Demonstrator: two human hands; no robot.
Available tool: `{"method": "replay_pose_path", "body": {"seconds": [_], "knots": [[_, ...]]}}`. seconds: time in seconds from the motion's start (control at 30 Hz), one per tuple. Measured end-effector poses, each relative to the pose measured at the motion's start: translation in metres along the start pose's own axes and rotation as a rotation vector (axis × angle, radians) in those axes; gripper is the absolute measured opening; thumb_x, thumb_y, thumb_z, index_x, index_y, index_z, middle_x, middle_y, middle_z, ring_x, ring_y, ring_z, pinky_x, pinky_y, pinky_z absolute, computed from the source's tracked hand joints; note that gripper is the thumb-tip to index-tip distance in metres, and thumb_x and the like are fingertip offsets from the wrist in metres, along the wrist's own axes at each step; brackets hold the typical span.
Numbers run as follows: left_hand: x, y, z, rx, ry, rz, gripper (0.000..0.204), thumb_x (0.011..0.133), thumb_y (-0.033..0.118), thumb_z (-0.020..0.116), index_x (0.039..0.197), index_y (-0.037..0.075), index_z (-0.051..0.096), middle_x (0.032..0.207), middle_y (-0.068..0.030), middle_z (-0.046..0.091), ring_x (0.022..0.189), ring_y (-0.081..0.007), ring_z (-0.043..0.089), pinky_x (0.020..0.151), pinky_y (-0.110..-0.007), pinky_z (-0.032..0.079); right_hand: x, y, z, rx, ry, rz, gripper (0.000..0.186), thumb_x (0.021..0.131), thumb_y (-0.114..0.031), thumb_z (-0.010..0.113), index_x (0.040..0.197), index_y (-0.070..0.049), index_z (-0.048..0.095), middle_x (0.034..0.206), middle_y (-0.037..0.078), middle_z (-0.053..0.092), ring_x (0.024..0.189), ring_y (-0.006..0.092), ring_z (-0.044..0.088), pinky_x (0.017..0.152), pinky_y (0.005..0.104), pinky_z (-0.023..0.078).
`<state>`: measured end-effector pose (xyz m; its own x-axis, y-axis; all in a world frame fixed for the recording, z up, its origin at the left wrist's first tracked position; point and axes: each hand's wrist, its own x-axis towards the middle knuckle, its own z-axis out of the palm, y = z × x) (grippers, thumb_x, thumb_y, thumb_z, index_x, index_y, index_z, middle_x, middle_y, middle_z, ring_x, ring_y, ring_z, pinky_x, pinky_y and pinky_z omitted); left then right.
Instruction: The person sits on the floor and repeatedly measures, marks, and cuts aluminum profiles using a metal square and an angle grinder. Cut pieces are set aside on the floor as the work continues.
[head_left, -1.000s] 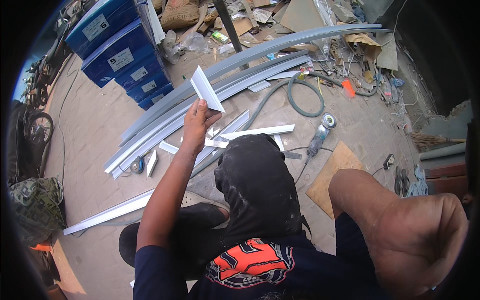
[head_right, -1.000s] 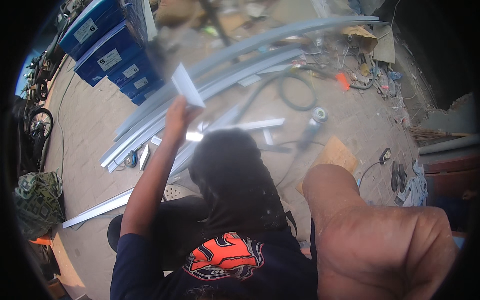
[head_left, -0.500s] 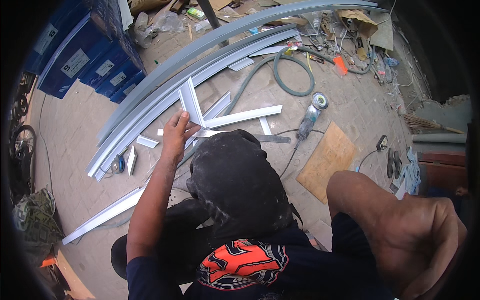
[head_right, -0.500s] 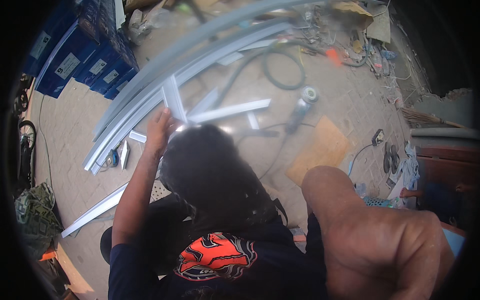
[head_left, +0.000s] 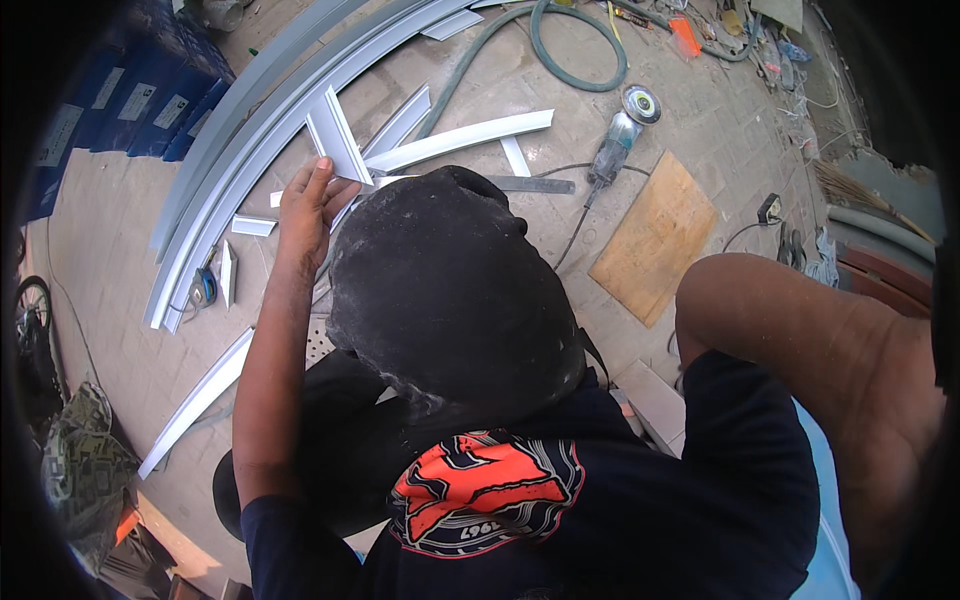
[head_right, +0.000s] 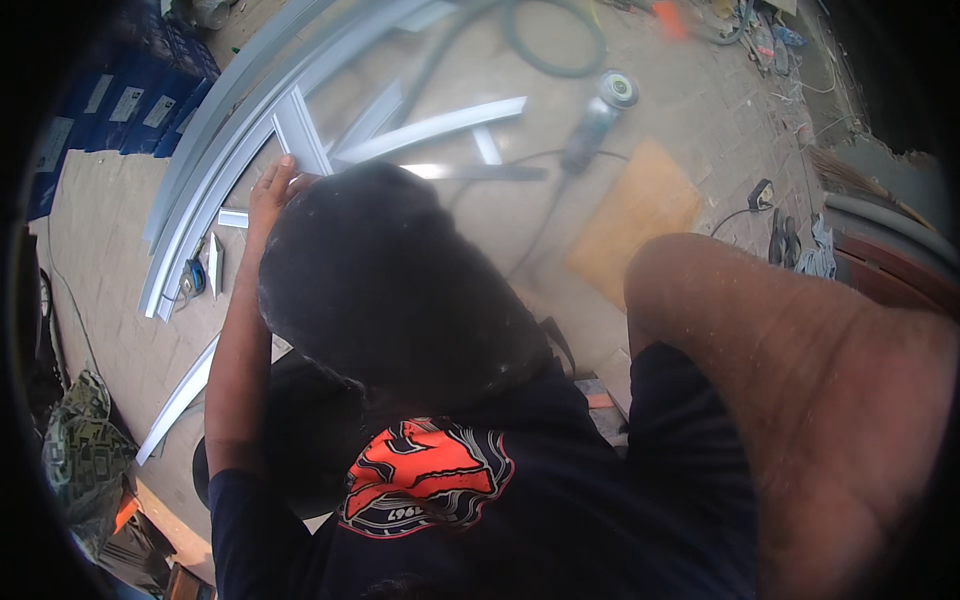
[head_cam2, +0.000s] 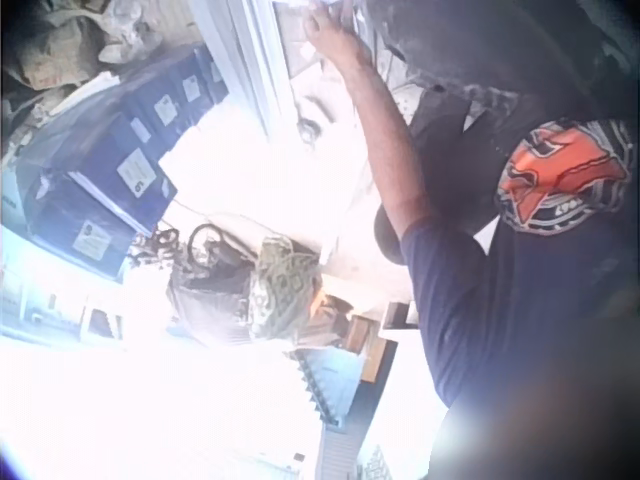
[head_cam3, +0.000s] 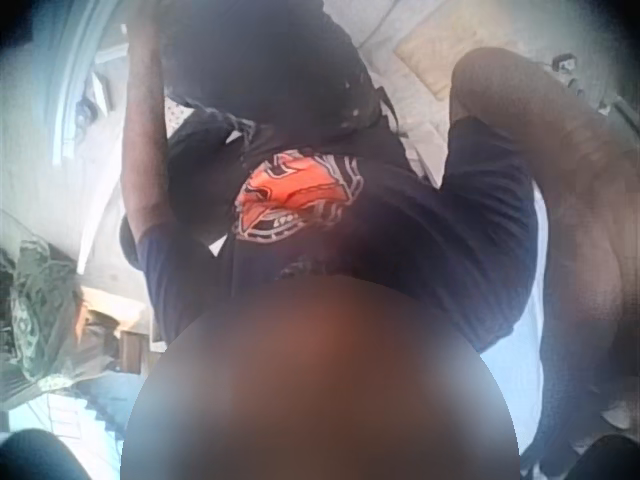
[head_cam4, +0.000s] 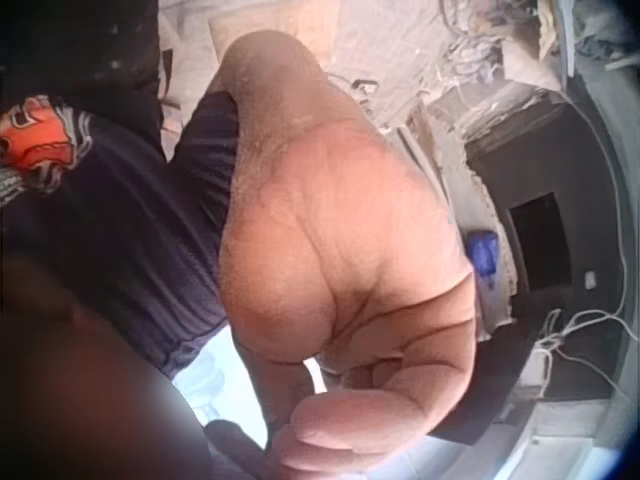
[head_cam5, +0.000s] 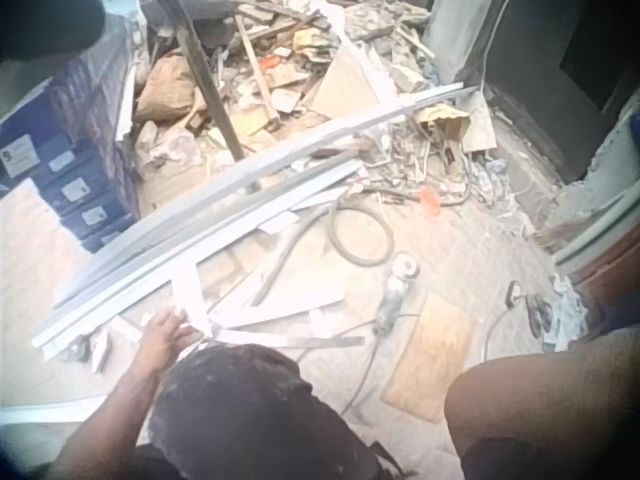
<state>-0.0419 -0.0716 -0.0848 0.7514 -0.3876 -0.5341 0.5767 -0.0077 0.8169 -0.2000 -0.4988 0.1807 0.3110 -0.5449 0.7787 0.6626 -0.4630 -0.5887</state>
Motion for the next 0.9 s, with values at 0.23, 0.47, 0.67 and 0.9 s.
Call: {"method": "replay_pose_path", "body": {"seconds": [0.23, 0.47, 0.67, 0.9], "knots": [[0.000, -0.005, -0.008, 0.051, 0.046, -0.113, 0.043, 0.106, 0.012, 0.061, 0.142, -0.012, 0.058, 0.129, -0.0207, 0.072, 0.115, -0.0259, 0.075, 0.102, -0.037, 0.065, -0.243, 0.232, -0.182, -1.162, -0.116, 1.172, 0.107, 0.094, -0.064, 0.080, 0.159, 0.014, 0.047, 0.158, 0.034, 0.056, 0.144, 0.0415, 0.060, 0.115, 0.0467, 0.051], [0.005, -0.012, -0.015, 0.057, 0.184, -0.017, 0.045, 0.107, 0.005, 0.063, 0.147, -0.010, 0.050, 0.122, -0.0192, 0.070, 0.107, -0.0243, 0.076, 0.080, -0.030, 0.071, -0.314, 0.290, -0.236, -0.698, -0.010, 1.637, 0.057, 0.088, -0.047, 0.087, 0.121, -0.003, 0.074, 0.105, 0.014, 0.077, 0.089, 0.0313, 0.077, 0.082, 0.0486, 0.063], [0.011, -0.013, 0.010, 0.249, 0.262, 0.081, 0.039, 0.103, 0.008, 0.068, 0.133, -0.006, 0.049, 0.116, -0.0205, 0.070, 0.093, -0.0231, 0.076, 0.066, -0.031, 0.068, -0.256, 0.244, -0.176, -0.137, 0.114, 1.596, 0.041, 0.097, -0.041, 0.081, 0.119, -0.010, 0.067, 0.101, 0.011, 0.075, 0.079, 0.0239, 0.076, 0.066, 0.0445, 0.065], [0.025, 0.009, 0.080, 0.162, 0.193, 0.071, 0.037, 0.096, 0.018, 0.067, 0.125, 0.003, 0.049, 0.096, -0.0107, 0.073, 0.080, -0.0157, 0.070, 0.059, -0.031, 0.054, -0.208, 0.163, -0.028, 0.259, 0.014, 1.195, 0.055, 0.101, -0.039, 0.075, 0.140, -0.002, 0.062, 0.128, 0.022, 0.075, 0.095, 0.0274, 0.079, 0.085, 0.0461, 0.069]]}}
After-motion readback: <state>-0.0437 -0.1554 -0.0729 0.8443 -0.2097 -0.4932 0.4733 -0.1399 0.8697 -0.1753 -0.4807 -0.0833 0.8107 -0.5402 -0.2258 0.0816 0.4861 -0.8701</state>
